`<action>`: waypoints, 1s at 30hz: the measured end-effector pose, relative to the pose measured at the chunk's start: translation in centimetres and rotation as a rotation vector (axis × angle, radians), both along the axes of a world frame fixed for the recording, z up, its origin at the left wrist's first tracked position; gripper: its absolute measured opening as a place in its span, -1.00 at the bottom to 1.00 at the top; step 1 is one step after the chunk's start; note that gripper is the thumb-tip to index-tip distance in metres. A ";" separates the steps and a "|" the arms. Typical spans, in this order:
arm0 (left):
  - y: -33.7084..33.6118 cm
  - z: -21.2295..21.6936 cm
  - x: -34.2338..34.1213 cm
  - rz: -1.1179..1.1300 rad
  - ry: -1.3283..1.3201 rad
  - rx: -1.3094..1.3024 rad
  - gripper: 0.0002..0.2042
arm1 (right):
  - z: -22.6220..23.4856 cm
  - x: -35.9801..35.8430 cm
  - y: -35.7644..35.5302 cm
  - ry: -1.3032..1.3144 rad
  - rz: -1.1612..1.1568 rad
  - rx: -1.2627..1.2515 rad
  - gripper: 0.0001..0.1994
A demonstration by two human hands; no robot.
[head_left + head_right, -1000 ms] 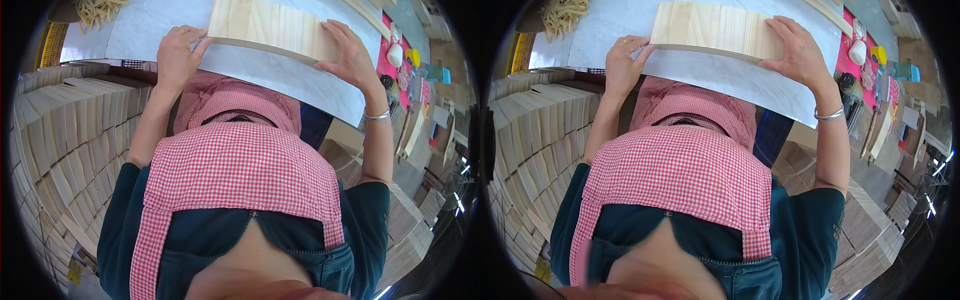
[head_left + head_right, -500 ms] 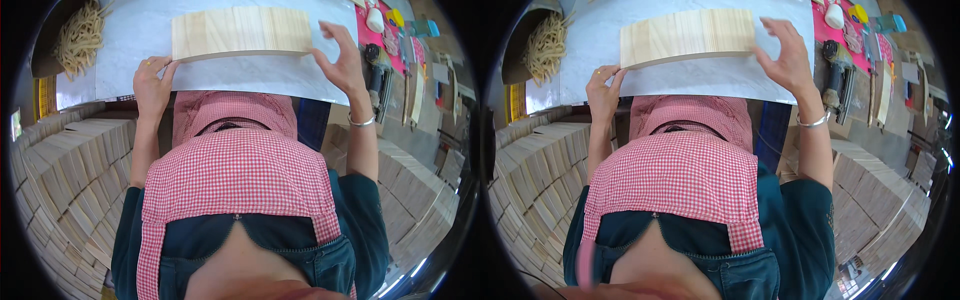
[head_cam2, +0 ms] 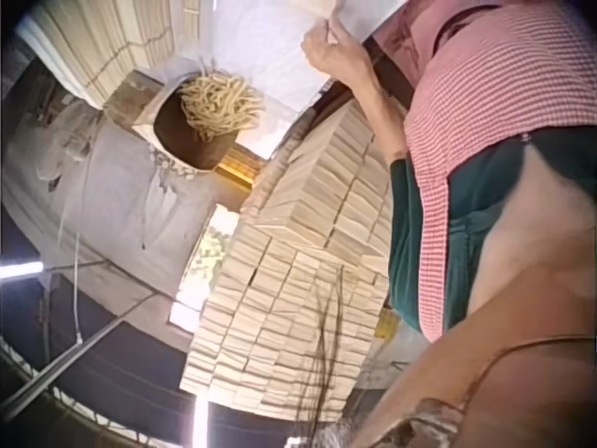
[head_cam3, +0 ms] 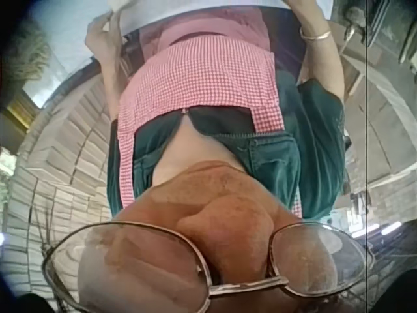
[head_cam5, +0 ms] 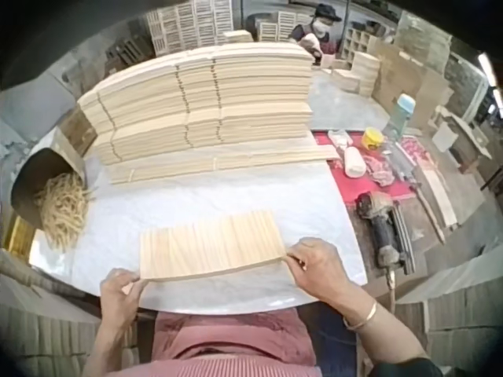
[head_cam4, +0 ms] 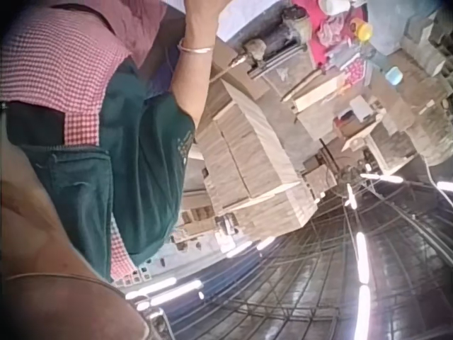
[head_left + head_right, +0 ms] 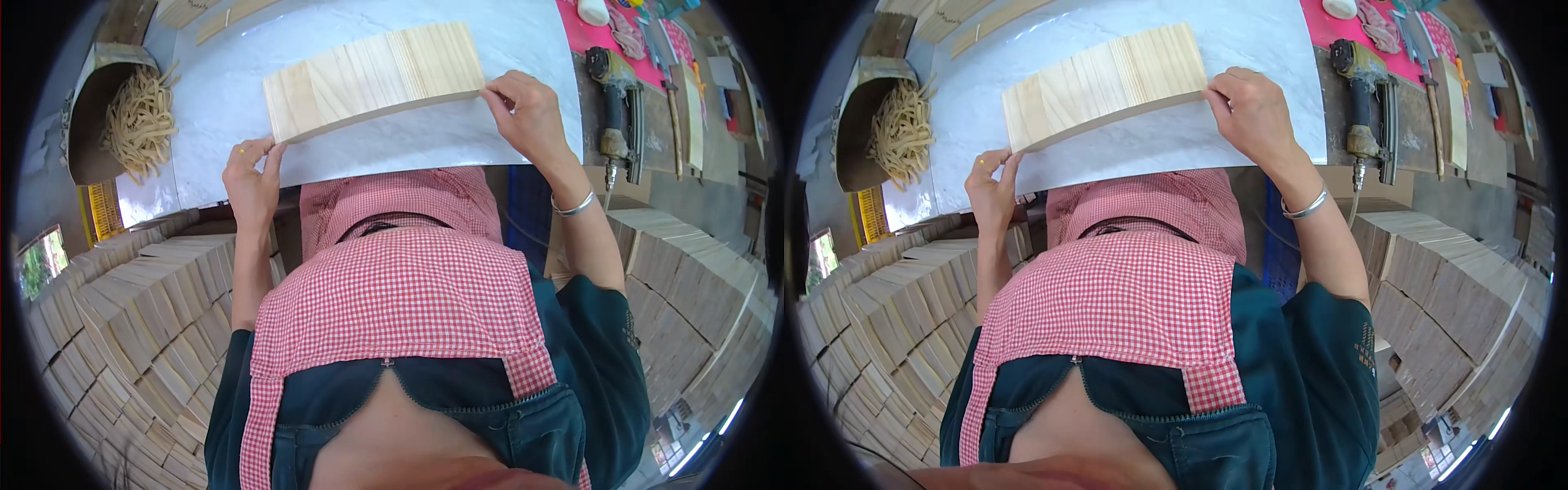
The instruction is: Assembling wooden boxes by applying glue and using a pneumatic staple gun to join wooden pieces.
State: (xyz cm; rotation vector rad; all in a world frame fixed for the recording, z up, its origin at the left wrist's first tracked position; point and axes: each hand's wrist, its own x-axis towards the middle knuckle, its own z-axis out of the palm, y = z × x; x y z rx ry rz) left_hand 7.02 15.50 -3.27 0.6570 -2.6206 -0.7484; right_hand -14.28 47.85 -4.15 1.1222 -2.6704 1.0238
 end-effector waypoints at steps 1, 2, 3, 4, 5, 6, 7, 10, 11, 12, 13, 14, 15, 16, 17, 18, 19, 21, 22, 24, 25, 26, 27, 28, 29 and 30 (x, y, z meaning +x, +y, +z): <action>0.0 0.2 0.1 -0.008 0.002 -0.010 -0.83 | 0.0 -0.1 0.1 0.002 -0.008 -0.010 -0.97; -0.1 0.4 0.2 -0.007 -0.055 -0.030 -0.82 | 0.2 -0.2 0.3 -0.037 0.001 0.001 -0.97; -0.1 0.7 0.3 -0.004 -0.111 -0.051 -0.81 | 0.3 -0.4 0.5 -0.076 0.012 0.011 -0.97; -0.3 1.0 0.2 -0.001 -0.167 -0.073 -0.80 | 0.4 -0.6 0.6 -0.116 0.022 0.020 -0.96; -0.4 1.3 -0.1 0.002 -0.222 -0.096 -0.79 | 0.5 -0.8 0.7 -0.154 0.033 0.029 -0.95; -0.5 2.0 -0.8 -0.005 -0.221 -0.112 -0.79 | 0.5 -1.2 0.5 -0.153 0.025 0.013 -0.95; -0.2 3.1 -1.8 -0.060 -0.186 -0.206 -0.77 | 0.5 -1.7 0.4 -0.149 -0.019 -0.084 -0.95; 2.2 5.6 -5.0 -0.237 -0.079 -0.454 -0.72 | 0.0 -2.9 0.1 -0.137 -0.164 -0.345 -0.93; 3.7 5.9 -6.8 -0.346 -0.047 -0.332 -0.68 | -0.2 -3.1 -0.4 -0.140 -0.165 -0.354 -0.93; 5.5 5.7 -9.0 -0.471 0.035 -0.264 -0.66 | -0.6 -3.4 -1.3 -0.133 -0.195 -0.351 -0.92; 6.8 5.1 -10.9 -0.560 0.048 -0.285 -0.63 | -1.1 -3.7 -2.5 -0.123 -0.226 -0.350 -0.91; 8.0 4.4 -12.7 -0.651 0.062 -0.304 -0.59 | -1.6 -3.9 -3.6 -0.114 -0.258 -0.348 -0.90; 8.5 3.2 -14.0 -0.672 0.087 -0.308 -0.52 | -1.9 -4.1 -4.7 -0.106 -0.279 -0.352 -0.89; 8.8 2.4 -14.9 -0.677 0.088 -0.314 -0.52 | -2.0 -4.2 -5.1 -0.103 -0.284 -0.359 -0.89; 9.0 1.8 -15.7 -0.689 0.066 -0.300 -0.52 | -2.1 -4.2 -5.4 -0.121 -0.289 -0.353 -0.89; 9.3 1.1 -16.5 -0.703 0.045 -0.281 -0.52 | -2.3 -4.1 -5.6 -0.140 -0.297 -0.344 -0.89; 9.4 0.6 -17.0 -0.715 0.022 -0.263 -0.52 | -2.4 -4.1 -5.8 -0.159 -0.303 -0.335 -0.88; 9.5 0.0 -17.6 -0.732 -0.003 -0.242 -0.52 | -2.4 -4.0 -6.0 -0.181 -0.314 -0.325 -0.87; 9.6 -0.3 -17.7 -0.731 0.022 -0.213 -0.53 | -2.4 -4.0 -6.1 -0.147 -0.322 -0.314 -0.89; 9.6 -0.7 -17.6 -0.725 0.070 -0.157 -0.53 | -2.4 -3.8 -6.3 -0.081 -0.334 -0.293 -0.92; 9.6 -0.8 -17.7 -0.720 0.094 -0.129 -0.53 | -2.5 -3.7 -6.5 -0.048 -0.338 -0.282 -0.93; 9.7 -0.9 -17.7 -0.716 0.090 -0.126 -0.53 | -2.5 -3.7 -6.5 -0.053 -0.336 -0.279 -0.93; 9.7 -1.0 -17.8 -0.714 0.098 -0.124 -0.53 | -2.5 -3.6 -6.6 -0.023 -0.339 -0.276 -0.94; 9.8 -1.1 -17.8 -0.712 0.106 -0.123 -0.53 | -2.5 -3.6 -6.6 0.007 -0.341 -0.273 -0.94; 9.8 -1.1 -17.7 -0.710 0.113 -0.122 -0.53 | -2.5 -3.5 -6.7 0.037 -0.344 -0.271 -0.95; 9.8 -1.1 -17.7 -0.708 0.121 -0.122 -0.53 | -2.6 -3.5 -6.7 0.067 -0.346 -0.269 -0.96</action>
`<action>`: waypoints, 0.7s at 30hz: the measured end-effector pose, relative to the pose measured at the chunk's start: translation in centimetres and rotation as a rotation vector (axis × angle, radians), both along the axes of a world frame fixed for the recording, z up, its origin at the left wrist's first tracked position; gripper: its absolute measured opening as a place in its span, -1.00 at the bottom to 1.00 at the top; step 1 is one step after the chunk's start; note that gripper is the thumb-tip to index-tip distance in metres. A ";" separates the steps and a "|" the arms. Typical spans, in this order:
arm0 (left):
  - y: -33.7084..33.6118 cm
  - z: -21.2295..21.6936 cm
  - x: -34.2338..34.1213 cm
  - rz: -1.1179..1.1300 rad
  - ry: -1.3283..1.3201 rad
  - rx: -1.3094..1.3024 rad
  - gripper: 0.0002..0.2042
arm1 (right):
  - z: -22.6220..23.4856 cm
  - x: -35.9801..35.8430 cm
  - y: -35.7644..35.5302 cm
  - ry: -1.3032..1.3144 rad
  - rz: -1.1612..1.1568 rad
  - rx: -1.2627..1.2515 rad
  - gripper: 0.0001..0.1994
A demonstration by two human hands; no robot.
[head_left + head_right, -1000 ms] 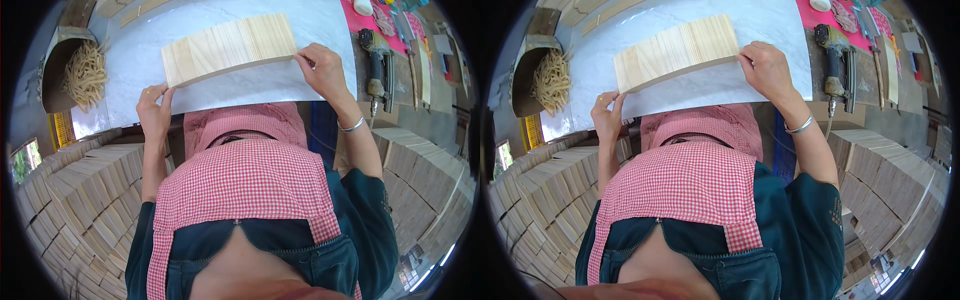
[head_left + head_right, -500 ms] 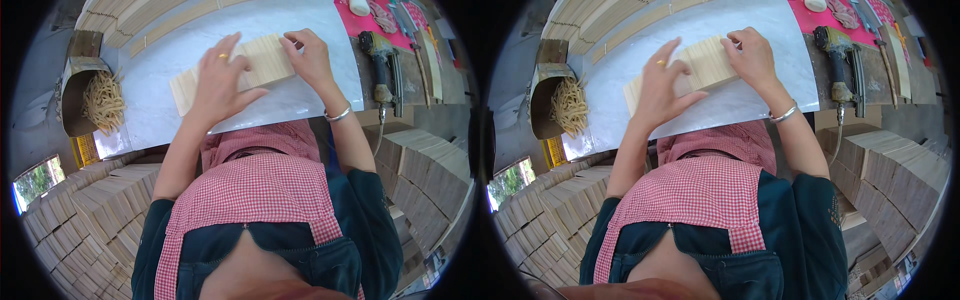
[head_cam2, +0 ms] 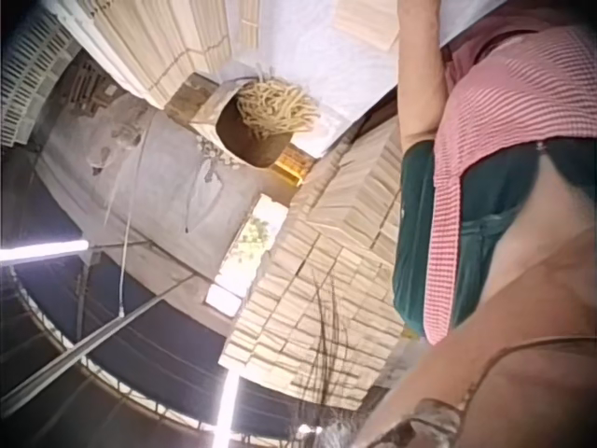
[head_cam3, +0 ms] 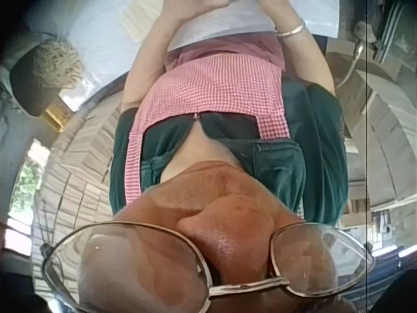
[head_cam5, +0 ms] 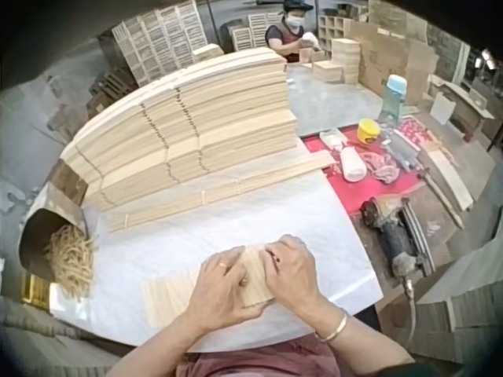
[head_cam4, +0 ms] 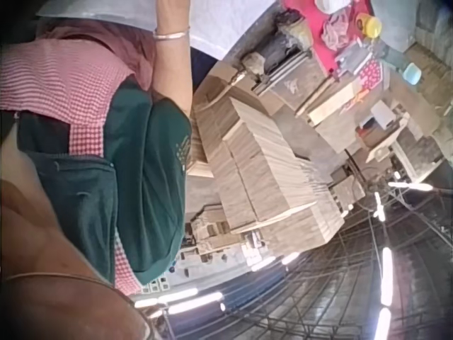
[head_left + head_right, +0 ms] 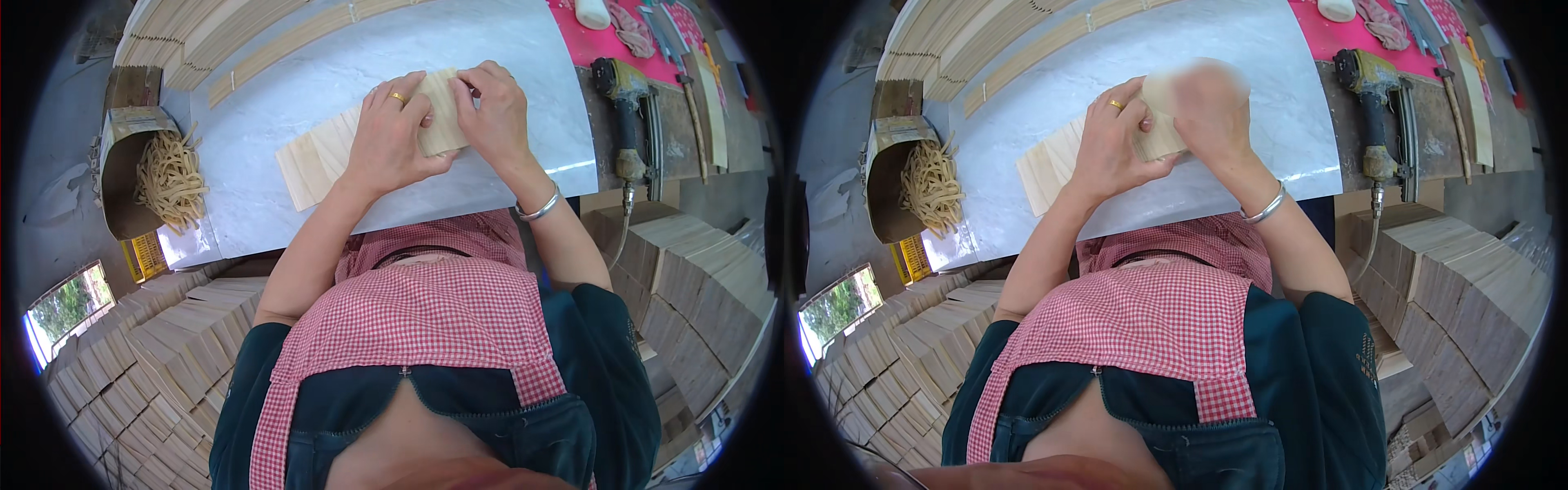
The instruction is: Assembling wooden boxes by applying glue and using a pneumatic staple gun to join wooden pieces.
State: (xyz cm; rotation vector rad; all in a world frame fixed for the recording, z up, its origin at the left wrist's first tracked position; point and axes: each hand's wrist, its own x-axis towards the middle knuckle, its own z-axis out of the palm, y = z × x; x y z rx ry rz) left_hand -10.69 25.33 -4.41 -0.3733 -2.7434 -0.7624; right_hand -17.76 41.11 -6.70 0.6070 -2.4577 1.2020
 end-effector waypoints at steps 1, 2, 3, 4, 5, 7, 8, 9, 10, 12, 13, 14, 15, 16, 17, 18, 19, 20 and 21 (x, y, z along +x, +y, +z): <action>0.0 0.0 0.1 0.006 -0.003 0.004 -0.53 | 0.0 0.1 0.0 -0.003 0.006 0.004 -0.96; 0.1 -0.1 0.1 0.002 0.001 0.001 -0.53 | -0.1 0.1 0.0 -0.008 0.007 -0.010 -0.95; 0.1 -0.1 0.1 -0.001 0.005 -0.001 -0.53 | -0.2 0.1 0.0 -0.013 0.007 -0.024 -0.94; 0.1 -0.1 0.0 -0.006 0.009 -0.003 -0.53 | -0.3 0.1 0.1 -0.018 0.007 -0.037 -0.93; 0.2 -0.1 -0.1 -0.011 0.013 -0.004 -0.53 | -0.4 0.1 0.2 -0.024 0.006 -0.050 -0.92; 0.2 -0.3 0.1 -0.003 0.010 -0.002 -0.52 | -0.1 -0.2 1.0 -0.100 0.076 -0.068 -0.91; 0.0 -0.4 0.1 -0.002 0.015 -0.010 -0.52 | 0.0 -0.3 1.8 -0.107 0.089 -0.057 -0.91; -0.1 -0.5 0.0 -0.002 0.020 -0.018 -0.52 | 0.2 -0.5 3.1 -0.130 0.050 -0.088 -0.88; -0.2 -0.5 0.0 -0.003 0.026 -0.025 -0.51 | 0.2 -0.7 4.8 -0.151 0.010 -0.118 -0.85; -0.5 -0.2 -0.1 0.017 0.045 -0.050 -0.51 | 0.2 -1.7 9.8 0.089 -0.224 0.051 -0.76; -0.6 0.1 -0.1 0.022 0.061 -0.089 -0.51 | 0.1 -2.1 12.8 0.138 -0.299 0.197 -0.74; -0.7 0.3 0.0 0.028 0.078 -0.128 -0.51 | -0.1 -2.6 15.7 0.190 -0.373 0.342 -0.72; -0.4 0.3 -0.2 0.017 0.096 -0.158 -0.51 | -1.4 -2.5 19.1 0.170 -0.500 0.483 -0.58; -0.3 0.2 -0.2 0.025 0.098 -0.144 -0.51 | -2.0 -2.3 20.6 0.178 -0.493 0.496 -0.58; 0.0 0.1 -0.4 0.033 0.075 -0.142 -0.51 | -2.5 -2.2 21.9 0.083 -0.494 0.534 -0.54; 0.4 -0.1 -0.7 0.040 0.054 -0.142 -0.51 | -3.0 -2.3 22.9 -0.009 -0.498 0.568 -0.50; 0.7 -0.2 -0.9 0.047 0.032 -0.142 -0.50 | -2.9 -2.3 23.4 -0.103 -0.502 0.603 -0.46; 0.9 -0.1 -1.0 0.054 0.011 -0.142 -0.49 | -2.7 -2.4 23.8 -0.196 -0.505 0.637 -0.42; 1.1 -0.1 -1.0 0.062 0.014 -0.130 -0.49 | -2.3 -2.5 23.7 -0.187 -0.501 0.648 -0.42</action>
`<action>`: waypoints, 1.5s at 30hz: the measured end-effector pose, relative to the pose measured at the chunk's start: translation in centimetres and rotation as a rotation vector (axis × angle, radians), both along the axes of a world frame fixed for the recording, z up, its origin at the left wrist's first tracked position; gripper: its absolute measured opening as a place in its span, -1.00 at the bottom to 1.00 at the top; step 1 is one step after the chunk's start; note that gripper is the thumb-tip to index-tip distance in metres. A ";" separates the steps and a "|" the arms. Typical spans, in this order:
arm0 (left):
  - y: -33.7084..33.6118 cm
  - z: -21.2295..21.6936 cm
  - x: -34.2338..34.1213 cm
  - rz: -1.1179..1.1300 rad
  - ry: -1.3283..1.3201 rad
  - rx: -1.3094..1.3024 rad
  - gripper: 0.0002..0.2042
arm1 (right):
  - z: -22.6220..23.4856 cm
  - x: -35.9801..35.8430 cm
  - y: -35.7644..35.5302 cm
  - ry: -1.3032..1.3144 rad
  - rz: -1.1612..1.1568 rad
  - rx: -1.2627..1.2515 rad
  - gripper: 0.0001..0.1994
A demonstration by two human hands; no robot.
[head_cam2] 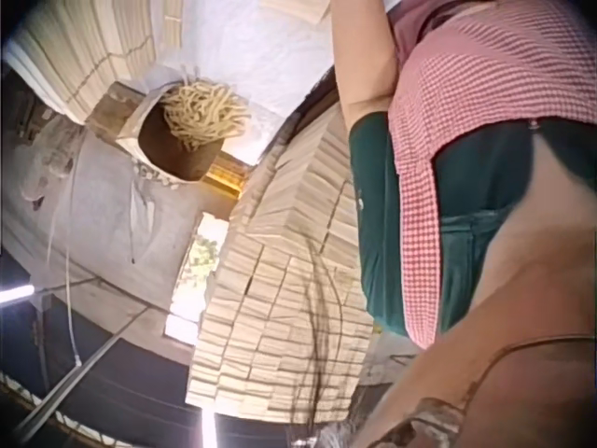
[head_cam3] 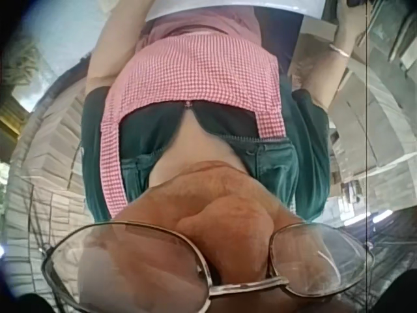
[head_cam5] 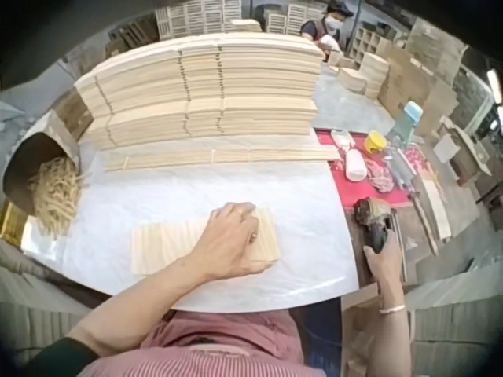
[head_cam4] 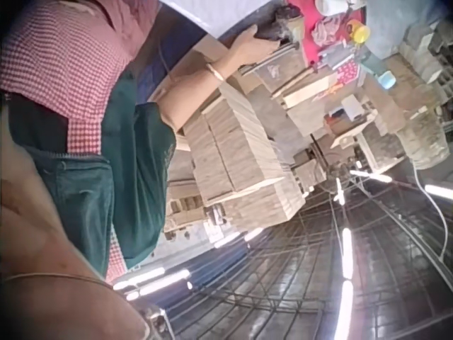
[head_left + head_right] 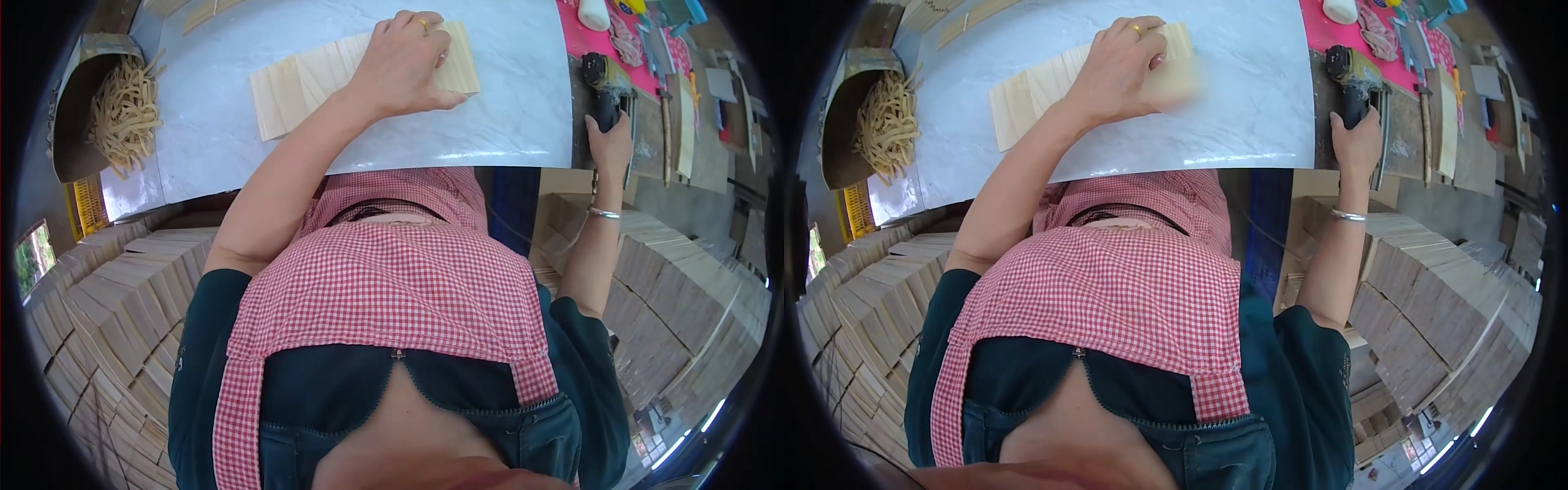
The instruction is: Assembling wooden boxes by applying glue and using a pneumatic staple gun to join wooden pieces.
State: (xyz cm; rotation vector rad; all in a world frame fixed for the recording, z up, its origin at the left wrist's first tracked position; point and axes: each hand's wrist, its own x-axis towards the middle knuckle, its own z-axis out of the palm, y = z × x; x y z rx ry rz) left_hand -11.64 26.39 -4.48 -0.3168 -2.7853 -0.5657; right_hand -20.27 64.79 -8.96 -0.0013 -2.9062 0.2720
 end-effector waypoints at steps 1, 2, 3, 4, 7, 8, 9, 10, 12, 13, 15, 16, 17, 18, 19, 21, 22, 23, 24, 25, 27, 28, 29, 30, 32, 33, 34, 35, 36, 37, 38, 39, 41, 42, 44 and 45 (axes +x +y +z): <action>0.1 0.1 0.0 -0.002 -0.007 0.011 -0.49 | 0.5 -0.3 -0.4 -0.037 -0.020 -0.004 -0.41; 0.2 0.3 0.1 -0.003 -0.013 0.023 -0.50 | 1.1 -0.6 -0.9 -0.073 -0.040 -0.008 -0.39; 0.2 0.5 0.1 -0.004 -0.020 0.034 -0.51 | 1.6 -1.0 -1.4 -0.108 -0.060 -0.012 -0.38; 0.2 0.7 0.2 -0.006 -0.026 0.046 -0.51 | 2.1 -1.3 -1.7 -0.144 -0.080 -0.015 -0.37; 0.1 0.7 -0.2 -0.037 -0.050 0.042 -0.47 | 2.7 -2.5 -1.5 -0.132 -0.081 0.028 -0.40; 0.1 0.7 -0.3 -0.062 -0.066 0.034 -0.43 | 3.1 -2.7 -1.3 -0.129 -0.089 0.043 -0.42; 0.1 0.7 -0.3 -0.089 -0.080 0.028 -0.40 | 3.6 -2.8 -1.0 -0.125 -0.100 0.060 -0.44; 0.0 0.5 -0.4 -0.079 -0.074 0.043 -0.40 | 4.5 -2.7 -1.3 -0.119 -0.090 0.076 -0.44; -0.4 0.3 -0.2 -0.085 -0.018 0.080 -0.43 | 8.0 -0.9 -3.3 -0.178 -0.074 -0.171 -0.51; -0.5 0.1 -0.1 -0.091 0.009 0.099 -0.44 | 9.9 0.5 -4.5 -0.210 -0.069 -0.293 -0.55; -0.5 -0.2 0.1 -0.096 0.036 0.132 -0.46 | 12.8 3.4 -7.0 -0.270 -0.064 -0.468 -0.65; -0.7 -0.2 0.1 -0.102 0.027 0.145 -0.46 | 13.9 4.9 -8.5 -0.300 -0.057 -0.519 -0.72; -0.8 -0.3 0.0 -0.112 0.021 0.157 -0.47 | 14.7 6.4 -9.3 -0.299 -0.056 -0.504 -0.72; -0.9 -0.3 -0.1 -0.121 0.014 0.168 -0.47 | 15.3 7.7 -10.0 -0.347 0.037 -0.572 -0.76; -1.0 -0.1 0.0 -0.128 0.008 0.179 -0.48 | 15.8 8.8 -10.6 -0.397 0.132 -0.639 -0.79; -0.9 0.3 -0.1 -0.120 -0.028 0.147 -0.49 | 16.6 10.6 -12.3 -0.422 0.144 -0.630 -0.80; -0.9 0.6 -0.2 -0.114 -0.065 0.102 -0.50 | 16.9 11.4 -13.1 -0.446 0.157 -0.634 -0.81; -0.8 0.9 -0.3 -0.108 -0.102 0.055 -0.51 | 17.1 11.9 -13.7 -0.471 0.171 -0.640 -0.82; -0.8 1.1 -0.3 -0.101 -0.139 0.008 -0.52 | 17.2 12.1 -13.9 -0.495 0.185 -0.646 -0.83; -0.9 1.2 -0.4 -0.102 -0.138 0.015 -0.52 | 17.3 12.1 -14.0 -0.495 0.183 -0.639 -0.83; -1.0 1.4 -0.4 -0.112 -0.253 0.090 -0.53 | 17.2 11.9 -14.2 -0.512 0.172 -0.612 -0.83; -1.0 1.4 -0.5 -0.117 -0.310 0.128 -0.53 | 17.1 11.7 -14.3 -0.520 0.167 -0.599 -0.83; -1.0 1.4 -0.5 -0.123 -0.368 0.165 -0.54 | 17.1 11.7 -14.4 -0.529 0.161 -0.586 -0.83; -1.1 1.4 -0.4 -0.122 -0.368 0.166 -0.54 | 17.0 11.6 -14.4 -0.529 0.161 -0.585 -0.83; -1.1 1.4 -0.1 -0.139 -0.212 0.158 -0.54 | 16.8 11.3 -14.3 -0.548 0.155 -0.573 -0.83; -1.2 1.4 0.1 -0.148 -0.134 0.154 -0.54 | 16.7 11.2 -14.2 -0.557 0.151 -0.567 -0.83; -1.2 1.2 0.2 -0.156 -0.056 0.151 -0.54 | 16.7 11.1 -14.2 -0.567 0.146 -0.561 -0.83; -1.3 0.8 0.2 -0.156 -0.055 0.151 -0.54 | 16.8 11.1 -14.3 -0.566 0.146 -0.560 -0.83; -1.2 0.1 0.1 -0.157 0.014 0.166 -0.54 | 16.8 11.1 -14.4 -0.566 0.150 -0.564 -0.83; -1.2 -0.4 0.1 -0.155 0.084 0.178 -0.54 | 16.9 11.1 -14.7 -0.565 0.156 -0.568 -0.82; -1.2 -0.9 0.0 -0.152 0.153 0.190 -0.54 | 17.0 11.0 -14.9 -0.565 0.162 -0.572 -0.82; -1.3 -1.4 -0.1 -0.148 0.223 0.202 -0.54 | 17.1 10.9 -15.1 -0.566 0.170 -0.576 -0.81; -1.3 -1.0 -0.2 -0.147 0.187 0.203 -0.55 | 17.0 10.5 -15.6 -0.542 0.171 -0.589 -0.82; -1.2 -0.8 -0.2 -0.144 0.151 0.203 -0.55 | 16.9 10.2 -15.8 -0.520 0.173 -0.602 -0.82; -1.1 -0.3 -0.2 -0.138 0.079 0.202 -0.55 | 16.7 9.7 -16.2 -0.475 0.178 -0.628 -0.81; -1.1 -0.1 -0.1 -0.134 0.079 0.203 -0.55 | 16.7 9.5 -16.3 -0.477 0.182 -0.626 -0.81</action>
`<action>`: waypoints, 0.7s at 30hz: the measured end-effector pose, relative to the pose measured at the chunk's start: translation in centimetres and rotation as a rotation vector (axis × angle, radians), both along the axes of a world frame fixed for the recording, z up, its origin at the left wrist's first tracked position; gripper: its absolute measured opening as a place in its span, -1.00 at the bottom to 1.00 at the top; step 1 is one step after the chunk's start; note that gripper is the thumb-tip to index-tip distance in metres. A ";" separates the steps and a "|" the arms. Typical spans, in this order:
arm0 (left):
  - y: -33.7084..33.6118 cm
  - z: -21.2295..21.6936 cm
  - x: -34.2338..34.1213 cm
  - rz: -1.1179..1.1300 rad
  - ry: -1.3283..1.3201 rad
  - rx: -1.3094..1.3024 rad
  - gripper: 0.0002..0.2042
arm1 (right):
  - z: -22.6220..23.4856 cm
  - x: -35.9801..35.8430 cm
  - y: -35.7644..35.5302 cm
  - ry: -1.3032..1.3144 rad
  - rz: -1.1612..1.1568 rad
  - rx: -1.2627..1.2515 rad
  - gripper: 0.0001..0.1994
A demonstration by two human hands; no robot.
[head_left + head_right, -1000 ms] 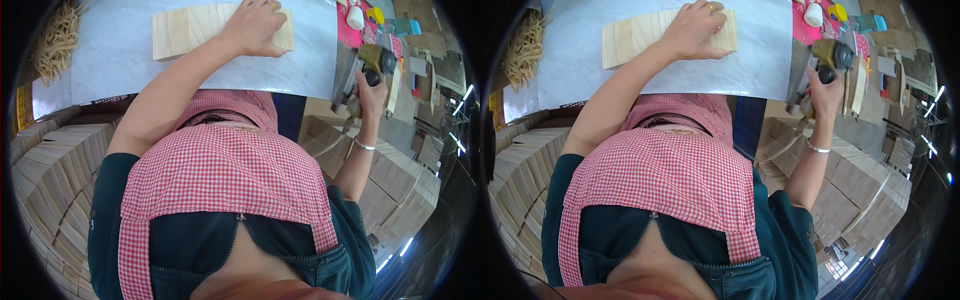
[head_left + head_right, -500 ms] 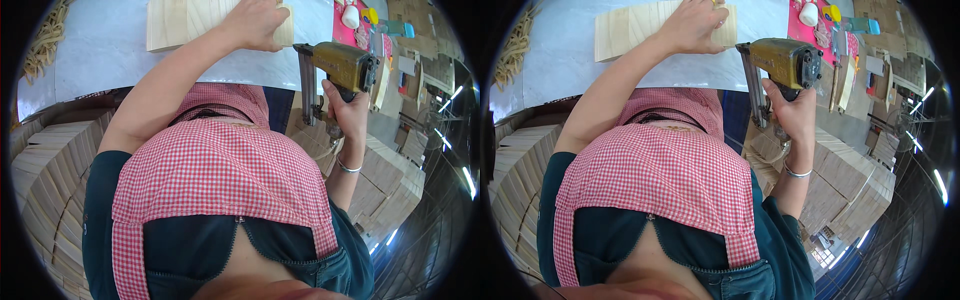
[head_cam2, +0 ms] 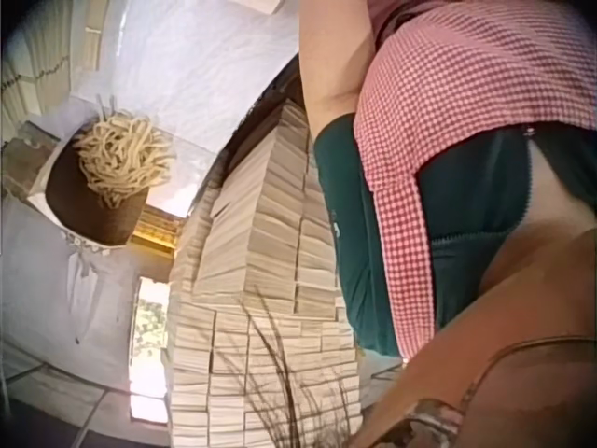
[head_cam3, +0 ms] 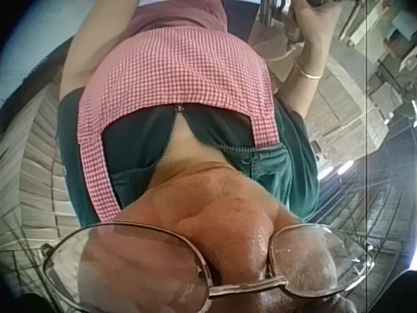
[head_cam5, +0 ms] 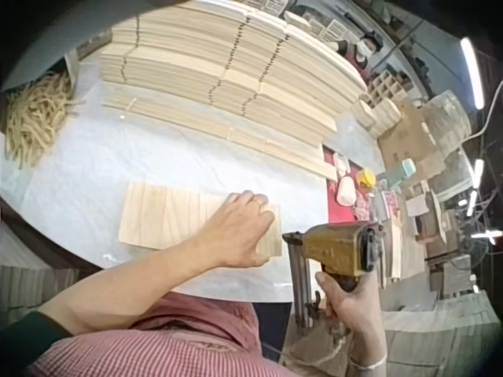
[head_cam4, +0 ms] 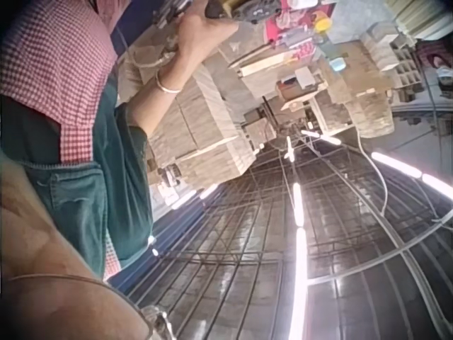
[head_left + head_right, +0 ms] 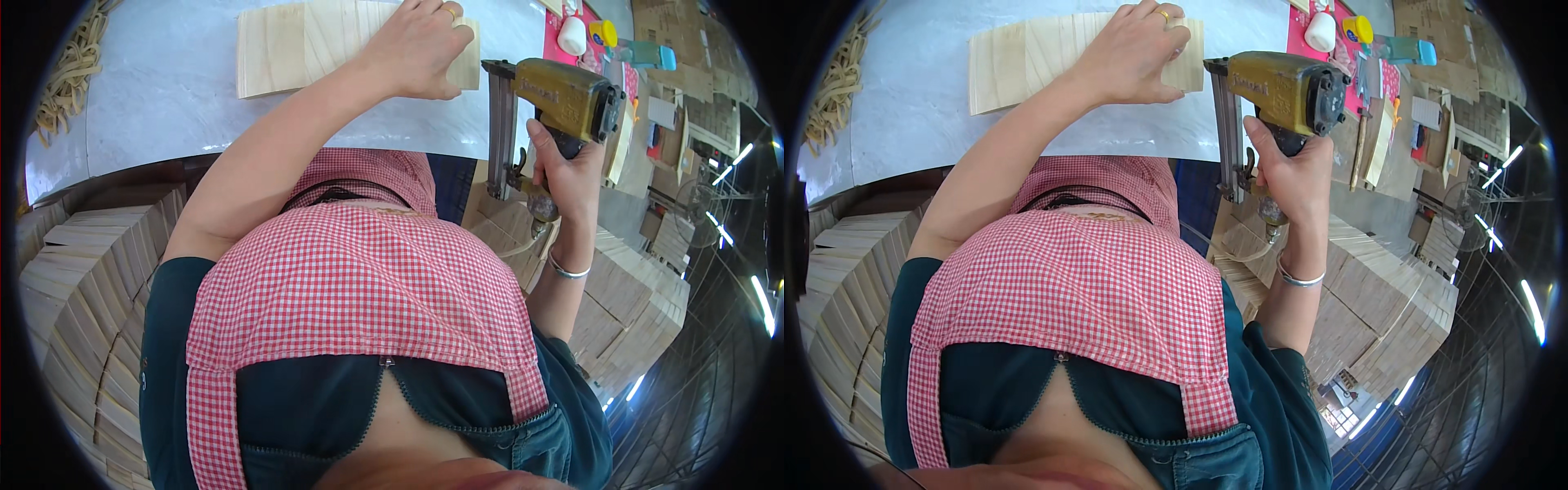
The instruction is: Assembling wooden boxes by applying glue and using a pneumatic staple gun to join wooden pieces.
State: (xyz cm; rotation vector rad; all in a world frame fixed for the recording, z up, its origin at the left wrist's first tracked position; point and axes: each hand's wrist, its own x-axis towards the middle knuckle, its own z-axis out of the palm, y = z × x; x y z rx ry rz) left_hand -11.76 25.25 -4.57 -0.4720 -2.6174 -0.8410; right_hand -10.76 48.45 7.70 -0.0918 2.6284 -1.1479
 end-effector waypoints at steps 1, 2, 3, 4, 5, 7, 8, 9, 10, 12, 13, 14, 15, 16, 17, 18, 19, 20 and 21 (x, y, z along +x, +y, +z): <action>0.0 0.2 0.0 -0.003 -0.025 -0.007 -0.55 | -0.1 -0.2 -0.1 -0.007 0.004 0.012 -0.81; -0.1 0.4 0.1 -0.006 -0.050 -0.013 -0.55 | -0.2 -0.4 -0.2 -0.015 0.008 0.025 -0.81; -0.1 0.5 0.1 -0.009 -0.076 -0.019 -0.56 | -0.3 -0.6 -0.3 -0.023 0.012 0.037 -0.81; -0.1 0.6 0.1 -0.014 -0.102 -0.025 -0.56 | -0.3 -0.7 -0.4 -0.031 0.014 0.050 -0.81; -0.1 0.7 0.2 -0.013 -0.103 -0.025 -0.56 | -0.3 -0.8 -0.5 -0.033 0.015 0.050 -0.81; -0.1 0.8 0.2 -0.011 -0.113 -0.024 -0.56 | -0.3 -0.9 -0.7 -0.043 0.005 0.048 -0.81; -0.1 0.8 0.2 -0.011 -0.117 -0.022 -0.56 | -0.3 -0.9 -0.8 -0.048 0.000 0.048 -0.81; -0.1 0.9 0.2 -0.011 -0.122 -0.021 -0.57 | -0.3 -0.9 -0.8 -0.053 -0.007 0.048 -0.81; -0.1 0.9 0.2 -0.012 -0.122 -0.020 -0.57 | -0.2 -1.0 -0.9 -0.053 -0.008 0.048 -0.81; -0.2 1.1 0.2 -0.016 -0.134 -0.022 -0.56 | -0.1 -1.3 -0.8 -0.083 0.012 0.036 -0.81; -0.2 1.2 0.2 -0.019 -0.139 -0.022 -0.56 | 0.0 -1.5 -0.8 -0.096 0.022 0.030 -0.81; -0.3 1.2 0.1 -0.021 -0.143 -0.023 -0.55 | 0.1 -1.8 -0.7 -0.110 0.032 0.024 -0.80; -0.3 1.1 0.1 -0.022 -0.141 -0.022 -0.55 | 0.3 -2.0 -0.7 -0.108 0.030 0.025 -0.80; -0.3 0.9 0.1 -0.018 -0.112 -0.012 -0.55 | 0.5 -2.4 -0.6 -0.122 0.045 0.035 -0.80; -0.3 0.6 0.2 -0.012 -0.082 -0.003 -0.55 | 0.7 -2.8 -0.6 -0.136 0.061 0.045 -0.80; -0.3 0.3 0.2 -0.006 -0.053 0.006 -0.55 | 0.9 -3.2 -0.6 -0.149 0.077 0.055 -0.80; -0.2 0.1 0.2 0.000 -0.023 0.015 -0.55 | 1.1 -3.5 -0.7 -0.163 0.094 0.064 -0.79; -0.1 -0.2 0.1 0.002 -0.018 0.015 -0.55 | 1.3 -3.8 -0.9 -0.158 0.095 0.064 -0.79; 0.2 -0.5 0.1 0.058 -0.024 -0.020 -0.53 | 1.6 -4.1 -1.1 -0.140 0.106 0.068 -0.79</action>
